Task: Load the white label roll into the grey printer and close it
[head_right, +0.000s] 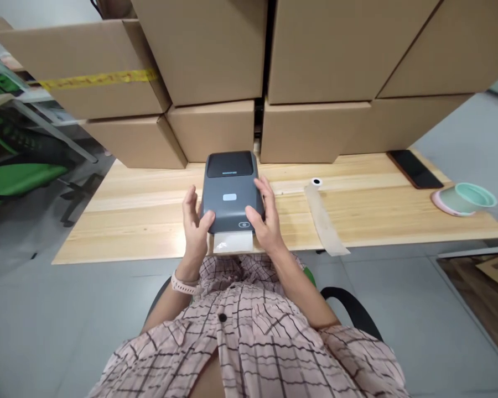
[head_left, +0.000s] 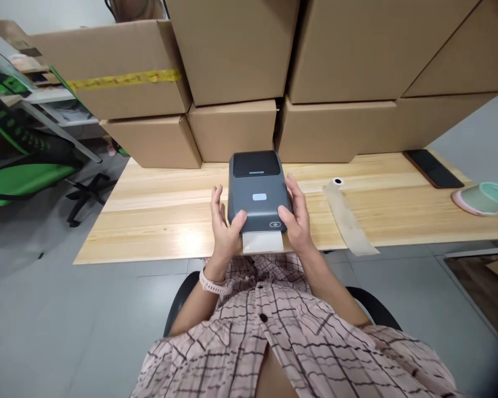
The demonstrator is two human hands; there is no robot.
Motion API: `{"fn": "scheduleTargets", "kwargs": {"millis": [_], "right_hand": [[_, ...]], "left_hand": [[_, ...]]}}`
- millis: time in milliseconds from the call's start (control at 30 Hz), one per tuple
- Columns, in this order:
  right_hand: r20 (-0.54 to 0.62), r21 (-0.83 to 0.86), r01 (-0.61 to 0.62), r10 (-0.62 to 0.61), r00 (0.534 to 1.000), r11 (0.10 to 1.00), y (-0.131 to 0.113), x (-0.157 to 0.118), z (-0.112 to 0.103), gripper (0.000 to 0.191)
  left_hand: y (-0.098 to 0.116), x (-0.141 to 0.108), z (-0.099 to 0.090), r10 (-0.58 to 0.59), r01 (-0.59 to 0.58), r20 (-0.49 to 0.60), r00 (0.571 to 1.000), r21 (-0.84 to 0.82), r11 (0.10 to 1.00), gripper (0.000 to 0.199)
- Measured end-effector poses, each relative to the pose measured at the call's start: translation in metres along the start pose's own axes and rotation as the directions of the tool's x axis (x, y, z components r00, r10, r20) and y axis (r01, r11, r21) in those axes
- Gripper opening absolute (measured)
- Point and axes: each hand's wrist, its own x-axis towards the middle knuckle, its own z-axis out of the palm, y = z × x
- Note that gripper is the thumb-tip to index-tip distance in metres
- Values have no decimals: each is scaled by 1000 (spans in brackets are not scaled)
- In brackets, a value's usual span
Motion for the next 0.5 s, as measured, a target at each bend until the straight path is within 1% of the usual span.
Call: {"fn": "scheduleTargets", "kwargs": {"millis": [33, 67, 100, 133, 200, 233, 333, 400, 500], "right_hand": [[4, 36, -54, 54, 999, 998, 4, -3, 2, 68], [34, 65, -103, 101, 994, 993, 8, -5, 3, 74], [83, 83, -143, 136, 987, 986, 12, -7, 2, 78], [137, 94, -172, 158, 978, 981, 15, -9, 1, 80], [215, 118, -201, 173, 961, 972, 18, -10, -3, 82], [233, 137, -208, 173, 957, 968, 18, -9, -4, 85], [230, 215, -229, 179, 957, 949, 15, -6, -5, 93], [228, 243, -236, 181, 957, 941, 12, -4, -3, 94], [233, 253, -226, 167, 958, 941, 10, -3, -2, 92]], "left_hand": [[-6, -2, 1, -86, 88, 39, 996, -66, 994, 83], [-11, -4, 2, -154, 164, 86, 984, -117, 980, 89], [-15, -5, 2, -197, 216, 128, 972, -151, 965, 92], [-18, -7, 2, -217, 242, 150, 965, -169, 955, 94], [-20, -10, 2, -217, 241, 147, 965, -175, 955, 97], [-20, -11, 2, -209, 229, 130, 969, -169, 958, 97], [-15, -12, 5, -194, 199, 47, 980, -145, 969, 92], [-12, -12, 8, -188, 185, -14, 982, -136, 973, 89], [-8, -12, 11, -188, 181, -44, 981, -129, 975, 87]]}}
